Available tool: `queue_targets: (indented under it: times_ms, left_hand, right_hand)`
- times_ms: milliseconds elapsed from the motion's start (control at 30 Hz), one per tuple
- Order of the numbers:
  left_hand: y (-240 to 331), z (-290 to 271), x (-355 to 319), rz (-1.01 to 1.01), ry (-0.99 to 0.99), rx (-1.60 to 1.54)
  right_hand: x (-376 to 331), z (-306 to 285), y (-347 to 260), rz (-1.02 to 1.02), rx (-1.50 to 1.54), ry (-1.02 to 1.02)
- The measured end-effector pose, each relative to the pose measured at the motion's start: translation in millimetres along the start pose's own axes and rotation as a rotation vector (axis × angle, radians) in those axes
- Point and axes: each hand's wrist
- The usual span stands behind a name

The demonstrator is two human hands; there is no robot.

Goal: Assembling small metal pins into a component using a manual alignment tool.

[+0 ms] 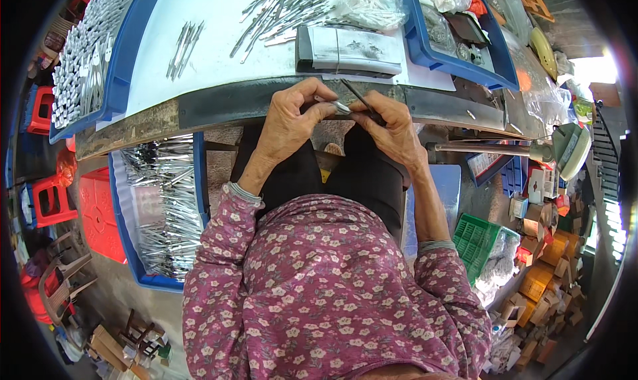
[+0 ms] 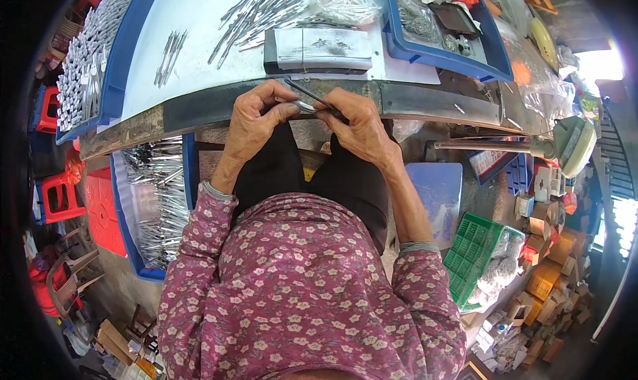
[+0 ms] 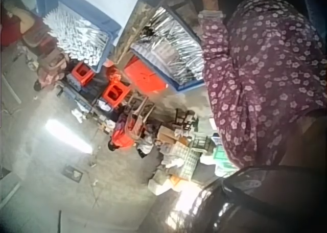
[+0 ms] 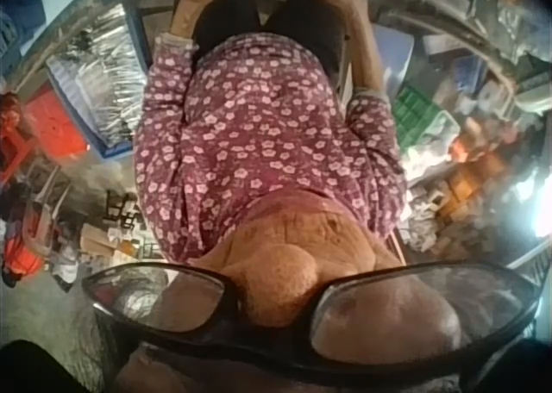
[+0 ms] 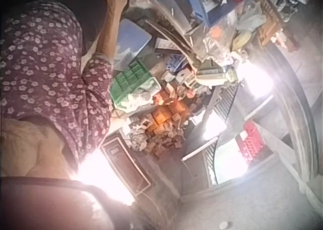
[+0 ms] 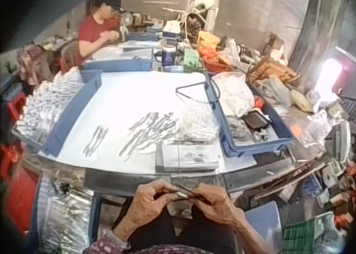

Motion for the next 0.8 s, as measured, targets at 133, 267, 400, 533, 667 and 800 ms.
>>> queue_targets:
  times_ms: [133, 267, 400, 533, 667, 800]
  left_hand:
    - [-1.0, 0.1, 0.3, 0.011, -0.006, 0.026]
    - [-1.3, 0.2, -0.2, 0.013, 0.001, 0.043]
    - [-0.9, 0.3, -0.7, 0.014, 0.006, 0.036]
    - [0.3, 0.9, -0.1, 0.01, 0.004, 0.04]
    - [-2.2, 0.6, -0.4, 0.02, 0.013, 0.032]
    - [1.0, 0.6, -1.2, 0.008, 0.013, 0.052]
  right_hand:
    - [-0.9, -0.4, -0.9, 0.032, 0.017, -0.003]
    - [-0.9, 0.4, -0.8, 0.035, 0.022, -0.004]
    - [-0.6, 0.8, -0.5, 0.01, 0.008, 0.006]
    - [-1.7, 0.1, -0.1, 0.027, 0.005, 0.006]
    - [-1.8, 0.7, -0.1, 0.029, -0.003, 0.005]
    - [-1.7, 0.8, 0.3, 0.035, -0.002, 0.009]
Point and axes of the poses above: each hand's wrist, its own x-axis towards the middle knuckle, its own z-axis out of the palm, y = z × x, and after that the axes turned 2 degrees about y, right-handed
